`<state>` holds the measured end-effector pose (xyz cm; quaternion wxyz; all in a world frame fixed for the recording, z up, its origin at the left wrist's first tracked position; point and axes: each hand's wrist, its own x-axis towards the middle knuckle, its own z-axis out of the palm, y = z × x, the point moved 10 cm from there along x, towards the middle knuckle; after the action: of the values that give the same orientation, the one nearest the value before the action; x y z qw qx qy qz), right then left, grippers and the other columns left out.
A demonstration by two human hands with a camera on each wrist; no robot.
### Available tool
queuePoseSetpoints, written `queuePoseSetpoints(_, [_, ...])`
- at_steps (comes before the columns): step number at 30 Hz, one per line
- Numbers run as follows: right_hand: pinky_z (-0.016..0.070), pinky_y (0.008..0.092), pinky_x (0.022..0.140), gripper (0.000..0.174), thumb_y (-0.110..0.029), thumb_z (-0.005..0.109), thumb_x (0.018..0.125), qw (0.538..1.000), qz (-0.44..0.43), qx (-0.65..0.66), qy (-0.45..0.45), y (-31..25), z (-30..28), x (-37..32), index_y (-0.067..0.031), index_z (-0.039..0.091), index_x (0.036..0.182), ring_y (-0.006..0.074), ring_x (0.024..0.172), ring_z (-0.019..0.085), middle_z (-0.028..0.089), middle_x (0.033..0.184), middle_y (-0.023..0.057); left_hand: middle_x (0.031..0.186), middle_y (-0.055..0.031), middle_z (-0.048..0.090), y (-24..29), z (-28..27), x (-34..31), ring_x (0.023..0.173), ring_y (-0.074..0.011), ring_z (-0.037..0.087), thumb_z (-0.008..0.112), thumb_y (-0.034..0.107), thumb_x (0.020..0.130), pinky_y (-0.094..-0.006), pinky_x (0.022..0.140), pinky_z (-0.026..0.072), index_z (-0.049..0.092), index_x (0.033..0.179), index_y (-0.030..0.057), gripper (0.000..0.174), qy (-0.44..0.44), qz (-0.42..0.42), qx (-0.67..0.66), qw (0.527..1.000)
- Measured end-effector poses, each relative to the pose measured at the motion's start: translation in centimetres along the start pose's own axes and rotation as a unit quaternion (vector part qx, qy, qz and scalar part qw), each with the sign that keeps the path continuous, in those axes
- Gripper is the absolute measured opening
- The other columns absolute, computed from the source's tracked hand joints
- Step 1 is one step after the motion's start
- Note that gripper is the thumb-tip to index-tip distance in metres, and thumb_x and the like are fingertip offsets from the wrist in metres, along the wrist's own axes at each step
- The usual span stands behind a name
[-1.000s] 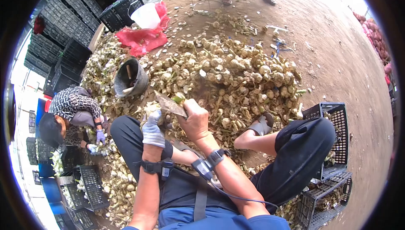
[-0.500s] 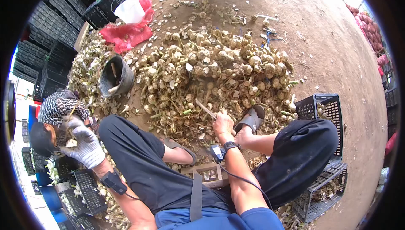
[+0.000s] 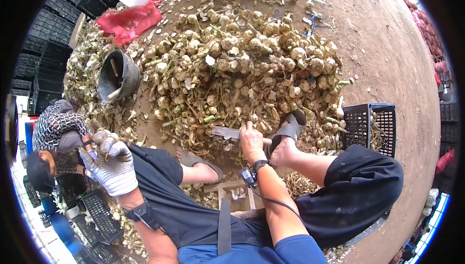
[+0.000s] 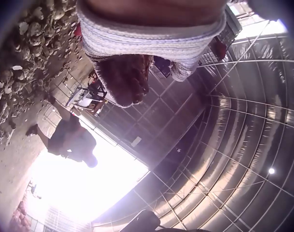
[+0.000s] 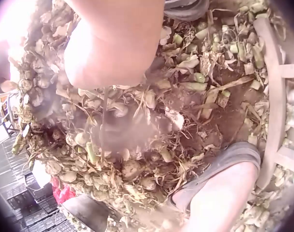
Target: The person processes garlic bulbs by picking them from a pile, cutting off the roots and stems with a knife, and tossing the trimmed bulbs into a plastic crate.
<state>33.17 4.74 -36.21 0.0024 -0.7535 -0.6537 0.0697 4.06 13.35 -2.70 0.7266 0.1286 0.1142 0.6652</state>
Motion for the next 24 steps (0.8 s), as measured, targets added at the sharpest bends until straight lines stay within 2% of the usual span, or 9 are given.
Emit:
queuePoseSetpoints(4, [0.0568, 0.0404, 0.062, 0.009, -0.009, 0.06, 0.083, 0.999, 0.006, 0.037, -0.032, 0.2, 0.0, 0.0, -0.0044, 0.064, 0.09, 0.0286, 0.072, 0.07, 0.061, 0.1, 0.0156, 0.104, -0.0052, 0.052, -0.8, -0.4, 0.0, 0.081, -0.0154, 0.048, 0.065, 0.032, 0.095, -0.0298, 0.069, 0.0435, 0.052, 0.123, -0.0011, 0.045, 0.021, -0.004, 0.045, 0.999])
queuePoseSetpoints(8, [0.0549, 0.0458, 0.074, 0.031, -0.034, 0.075, 0.079, 0.975, 0.073, 0.198, -0.069, -0.2, -2.2, 0.4, -0.008, 0.067, 0.093, 0.0343, 0.084, 0.069, 0.064, 0.097, 0.0149, 0.104, -0.0057, 0.056, -1.5, -2.8, 0.3, 0.082, -0.0166, 0.049, 0.065, 0.031, 0.095, -0.0308, 0.069, 0.0441, 0.055, 0.129, 0.0036, 0.045, 0.06, -0.047, 0.126, 0.989])
queuePoseSetpoints(9, [0.054, 0.0477, 0.074, 0.039, -0.044, 0.078, 0.078, 0.95, 0.115, 0.28, -0.071, -0.3, -3.5, 0.6, -0.0091, 0.071, 0.094, 0.0363, 0.082, 0.069, 0.069, 0.092, 0.0153, 0.103, -0.0071, 0.064, -1.8, -2.7, -0.2, 0.079, -0.0196, 0.057, 0.061, 0.036, 0.098, -0.0322, 0.069, 0.048, 0.048, 0.144, 0.0145, 0.052, 0.08, -0.039, 0.197, 0.976])
queuePoseSetpoints(13, [0.0508, 0.0255, 0.061, 0.026, -0.028, 0.078, 0.081, 0.7, 0.189, 0.686, -0.053, -2.4, -7.1, 1.4, -0.0056, 0.075, 0.094, 0.0072, 0.065, 0.06, 0.068, 0.076, -0.0001, 0.106, -0.0071, 0.067, -4.0, -2.8, -0.1, 0.091, -0.0187, 0.067, 0.067, 0.011, 0.093, -0.0327, 0.082, 0.0572, 0.055, 0.131, 0.0038, 0.041, 0.038, -0.039, 0.436, 0.898])
queuePoseSetpoints(16, [0.0533, 0.0268, 0.06, 0.045, -0.04, 0.08, 0.082, 0.576, 0.154, 0.799, -0.081, -4.7, -14.2, 1.7, -0.0033, 0.069, 0.104, 0.008, 0.06, 0.056, 0.061, 0.071, -0.003, 0.12, -0.0083, 0.065, -6.7, -2.1, -1.0, 0.106, -0.0168, 0.063, 0.081, 0.013, 0.082, -0.0325, 0.094, 0.0518, 0.052, 0.136, 0.003, 0.062, 0.001, -0.083, 0.597, 0.798])
queuePoseSetpoints(20, [0.0562, 0.0272, 0.061, 0.048, -0.039, 0.076, 0.087, 0.509, 0.068, 0.847, -0.137, -7.4, -20.1, 2.4, 0.0018, 0.065, 0.111, 0.0036, 0.05, 0.044, 0.058, 0.074, -0.0029, 0.13, -0.0099, 0.057, -9.9, 0.3, -1.4, 0.118, -0.0212, 0.056, 0.091, 0.019, 0.07, -0.0357, 0.102, 0.046, 0.049, 0.137, 0.0032, 0.08, -0.182, -0.029, 0.757, 0.627])
queuePoseSetpoints(21, [0.0522, 0.0249, 0.056, 0.046, -0.038, 0.077, 0.087, 0.502, 0.047, 0.851, -0.143, -8.0, -21.1, 2.3, 0.0009, 0.065, 0.108, 0.0033, 0.049, 0.043, 0.058, 0.074, -0.0027, 0.12, -0.0128, 0.064, -10.2, 2.4, -2.2, 0.113, -0.0308, 0.058, 0.083, 0.029, 0.077, -0.0411, 0.102, 0.0421, 0.063, 0.12, 0.0049, 0.054, -0.209, 0.006, 0.738, 0.641])
queuePoseSetpoints(22, [0.0482, 0.0225, 0.052, 0.043, -0.037, 0.078, 0.086, 0.495, 0.027, 0.855, -0.15, -8.7, -22.7, 1.9, 0.0, 0.065, 0.105, 0.0031, 0.049, 0.042, 0.058, 0.075, -0.0025, 0.117, -0.0109, 0.066, -10.9, 1.0, -1.8, 0.109, -0.0282, 0.061, 0.082, 0.028, 0.077, -0.0388, 0.099, 0.0456, 0.064, 0.118, 0.0056, 0.049, -0.205, -0.031, 0.73, 0.651])
queuePoseSetpoints(24, [0.05, 0.025, 0.054, 0.042, -0.037, 0.079, 0.085, 0.521, 0.014, 0.841, -0.141, -9.6, -25.8, 1.2, -0.0014, 0.065, 0.103, 0.0034, 0.051, 0.044, 0.057, 0.072, -0.0039, 0.113, -0.0068, 0.067, -10.4, 1.5, -1.2, 0.1, -0.0181, 0.065, 0.09, 0.021, 0.071, -0.0319, 0.089, 0.0533, 0.056, 0.129, 0.0028, 0.07, -0.173, -0.033, 0.69, 0.702])
